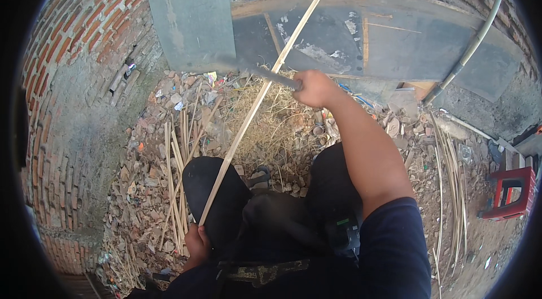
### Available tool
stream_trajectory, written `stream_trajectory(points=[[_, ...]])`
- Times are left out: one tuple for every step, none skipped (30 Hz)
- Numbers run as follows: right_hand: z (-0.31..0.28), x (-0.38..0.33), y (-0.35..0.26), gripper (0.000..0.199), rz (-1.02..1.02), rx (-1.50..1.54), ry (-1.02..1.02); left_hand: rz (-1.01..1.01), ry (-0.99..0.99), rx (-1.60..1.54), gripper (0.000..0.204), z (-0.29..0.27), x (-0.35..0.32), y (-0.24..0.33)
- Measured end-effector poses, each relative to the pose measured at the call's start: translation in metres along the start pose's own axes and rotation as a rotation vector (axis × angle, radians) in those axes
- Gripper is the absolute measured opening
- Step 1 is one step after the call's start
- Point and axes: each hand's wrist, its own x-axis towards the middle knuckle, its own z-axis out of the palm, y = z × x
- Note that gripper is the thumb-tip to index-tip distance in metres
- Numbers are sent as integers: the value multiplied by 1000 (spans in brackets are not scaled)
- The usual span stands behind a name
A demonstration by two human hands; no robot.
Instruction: The person holds a bamboo strip and scrapes along its length with a knife.
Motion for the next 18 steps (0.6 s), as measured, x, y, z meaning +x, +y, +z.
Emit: stream_trajectory(points=[[-4, 4, 13, 27, 166, 47, 32, 1, 6, -4, 29, 1, 3, 3], [-4, 8, 25, 30, 333, 93, 65, 9, 3, 12, 29, 0, 6, 7], [1, 9, 26, 30, 328, 93, 66, 12, -1, 32, 30, -3, 6, 8], [8, 7, 26, 30, 324, 22, 97, 12, 2, 32, 30, -4, 6, 7], [11, 7, 29, 31, 322, -48, 129, 22, 0, 60, 30, -5, 5, 5], [8, 6, 23, 31, 320, -47, 126, 29, -5, 90, 29, -7, 2, 5], [4, 3, 18, 30, 264, 7, 151, 28, -6, 91, 29, -7, 2, 6], [0, 1, 13, 30, 208, 61, 176, 21, -9, 96, 29, -8, 3, 8], [-4, -3, 7, 30, 215, 61, 175, 17, -15, 99, 30, -9, 3, 10], [-6, -5, -1, 27, 148, 25, 125, 21, -18, 99, 30, -8, 3, 10], [-8, -7, -10, 25, 81, -10, 75, 18, -23, 88, 30, -7, 3, 11], [-12, -7, -26, 25, 78, -9, 77, 10, -21, 79, 31, -6, 5, 11], [-14, -8, -47, 25, 61, -136, -19, 7, -18, 82, 31, -6, 4, 8], [-16, -10, -59, 25, 44, -263, -114, 9, -17, 89, 31, -7, 3, 5], [-15, -10, -64, 24, -9, -314, -149, 9, -15, 96, 32, -7, 2, 2], [-13, -8, -51, 24, -6, -315, -148, 11, -16, 95, 32, -6, 3, 2], [-8, -2, -25, 26, 5, -145, -95, -2, -18, 73, 32, -4, 5, 1], [-6, -3, -4, 27, 24, 25, -47, -15, -28, 49, 32, -3, 3, 0]])
